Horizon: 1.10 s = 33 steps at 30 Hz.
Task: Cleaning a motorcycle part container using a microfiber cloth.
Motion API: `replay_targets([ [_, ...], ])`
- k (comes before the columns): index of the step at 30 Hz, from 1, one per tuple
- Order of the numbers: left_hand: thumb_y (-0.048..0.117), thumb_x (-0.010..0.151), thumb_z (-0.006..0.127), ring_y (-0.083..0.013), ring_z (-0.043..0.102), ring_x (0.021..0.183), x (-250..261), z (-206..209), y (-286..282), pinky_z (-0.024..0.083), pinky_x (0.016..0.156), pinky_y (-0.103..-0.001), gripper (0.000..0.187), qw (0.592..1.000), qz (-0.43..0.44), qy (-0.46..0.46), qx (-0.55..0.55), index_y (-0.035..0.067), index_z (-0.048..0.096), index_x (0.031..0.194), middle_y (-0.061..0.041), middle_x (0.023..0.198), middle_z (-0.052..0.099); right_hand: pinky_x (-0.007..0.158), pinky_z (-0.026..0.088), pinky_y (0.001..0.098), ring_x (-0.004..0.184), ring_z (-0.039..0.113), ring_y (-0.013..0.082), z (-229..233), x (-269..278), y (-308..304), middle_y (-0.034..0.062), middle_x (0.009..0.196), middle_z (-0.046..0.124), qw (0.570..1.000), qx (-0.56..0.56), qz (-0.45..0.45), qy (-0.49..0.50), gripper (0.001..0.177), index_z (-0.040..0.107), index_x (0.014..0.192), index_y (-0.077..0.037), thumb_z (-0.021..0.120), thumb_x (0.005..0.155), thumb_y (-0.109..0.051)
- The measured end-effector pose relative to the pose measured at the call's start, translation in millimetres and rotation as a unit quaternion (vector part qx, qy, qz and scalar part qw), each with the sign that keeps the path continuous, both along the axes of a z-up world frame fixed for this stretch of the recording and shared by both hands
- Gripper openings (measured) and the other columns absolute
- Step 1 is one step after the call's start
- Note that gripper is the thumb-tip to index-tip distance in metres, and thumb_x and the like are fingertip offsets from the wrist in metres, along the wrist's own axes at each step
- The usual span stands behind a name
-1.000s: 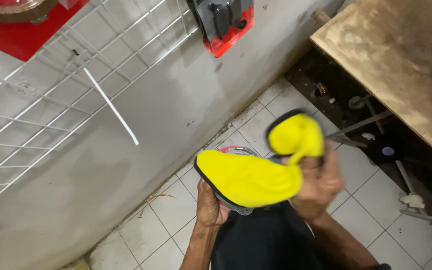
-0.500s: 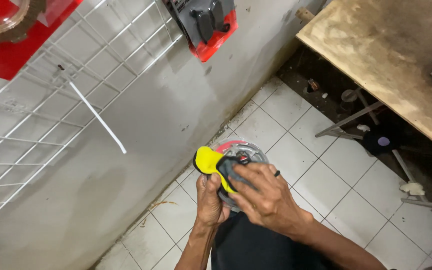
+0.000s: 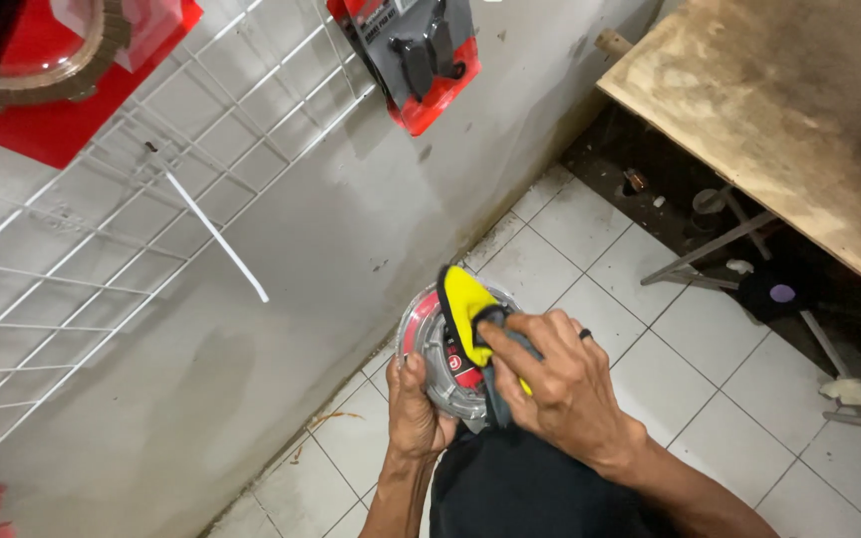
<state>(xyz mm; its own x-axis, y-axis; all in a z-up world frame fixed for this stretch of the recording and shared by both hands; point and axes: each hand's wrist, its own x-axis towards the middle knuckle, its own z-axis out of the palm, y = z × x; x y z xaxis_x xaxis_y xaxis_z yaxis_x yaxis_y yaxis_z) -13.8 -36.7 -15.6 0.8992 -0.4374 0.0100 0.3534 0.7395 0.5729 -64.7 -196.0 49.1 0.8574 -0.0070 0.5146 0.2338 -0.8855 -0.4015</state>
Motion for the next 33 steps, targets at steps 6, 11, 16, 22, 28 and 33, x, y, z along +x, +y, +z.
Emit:
replay_targets([
  [6,0.031,0.097,0.071,-0.0248,0.071,0.107,-2.7,-2.7,-1.2,0.061,0.091,-0.032,0.062,1.0,-0.008,0.006,0.004,-0.007,0.05,0.141,-0.02,0.126,0.068,0.056,0.047,0.0267,0.083,0.056,0.0192,2.5,1.9,1.4,0.0117,0.113,0.064,1.0,0.021,0.004,0.019,0.037,0.075,0.111,-0.005,0.079,0.077,-0.018],
  [11,0.03,0.1,0.064,-0.0168,0.066,0.088,-0.3,-0.4,2.2,0.056,0.074,-0.027,0.045,0.999,0.003,-0.004,0.054,-0.007,0.056,0.126,-0.015,0.109,0.068,0.074,0.05,0.0321,0.089,0.06,0.0207,-0.6,-6.8,12.7,0.0125,0.115,0.066,0.99,0.052,0.134,-0.003,0.03,0.074,0.109,-0.004,0.076,0.08,-0.012],
  [16,0.032,0.101,0.065,-0.0228,0.07,0.103,5.2,-2.5,3.9,0.06,0.089,-0.033,0.053,0.999,0.023,-0.026,0.026,-0.007,0.055,0.135,-0.018,0.12,0.069,0.065,0.048,0.0295,0.085,0.059,0.0186,-3.7,-15.7,3.7,0.0085,0.106,0.071,0.991,0.015,0.134,0.011,0.028,0.076,0.102,-0.007,0.077,0.074,-0.01],
  [22,0.027,0.098,0.069,-0.0176,0.067,0.088,0.5,2.2,-1.5,0.057,0.077,-0.028,0.042,0.999,0.01,-0.014,0.035,-0.008,0.062,0.119,-0.014,0.105,0.069,0.057,0.039,0.0273,0.075,0.051,0.0157,-2.7,-0.5,17.4,0.0073,0.107,0.067,0.996,-0.012,0.093,-0.003,0.039,0.073,0.118,-0.011,0.07,0.079,-0.008],
  [28,0.025,0.099,0.065,-0.0212,0.073,0.086,2.1,-12.5,10.7,0.063,0.074,-0.03,0.043,0.999,0.042,0.022,0.01,-0.01,0.059,0.124,-0.018,0.106,0.072,0.049,0.041,0.026,0.069,0.05,0.0149,-3.2,-5.0,8.5,0.0074,0.094,0.063,0.999,-0.007,0.013,0.04,0.033,0.072,0.112,-0.002,0.071,0.081,-0.013],
  [33,0.025,0.1,0.065,-0.0242,0.07,0.102,-2.5,-2.0,3.6,0.06,0.087,-0.033,0.048,1.0,0.015,-0.008,0.012,-0.008,0.054,0.133,-0.019,0.12,0.068,0.052,0.043,0.0257,0.077,0.052,0.0161,-9.8,5.8,6.4,0.0086,0.108,0.063,0.999,0.016,0.025,0.011,0.03,0.075,0.111,-0.009,0.073,0.082,-0.02],
])
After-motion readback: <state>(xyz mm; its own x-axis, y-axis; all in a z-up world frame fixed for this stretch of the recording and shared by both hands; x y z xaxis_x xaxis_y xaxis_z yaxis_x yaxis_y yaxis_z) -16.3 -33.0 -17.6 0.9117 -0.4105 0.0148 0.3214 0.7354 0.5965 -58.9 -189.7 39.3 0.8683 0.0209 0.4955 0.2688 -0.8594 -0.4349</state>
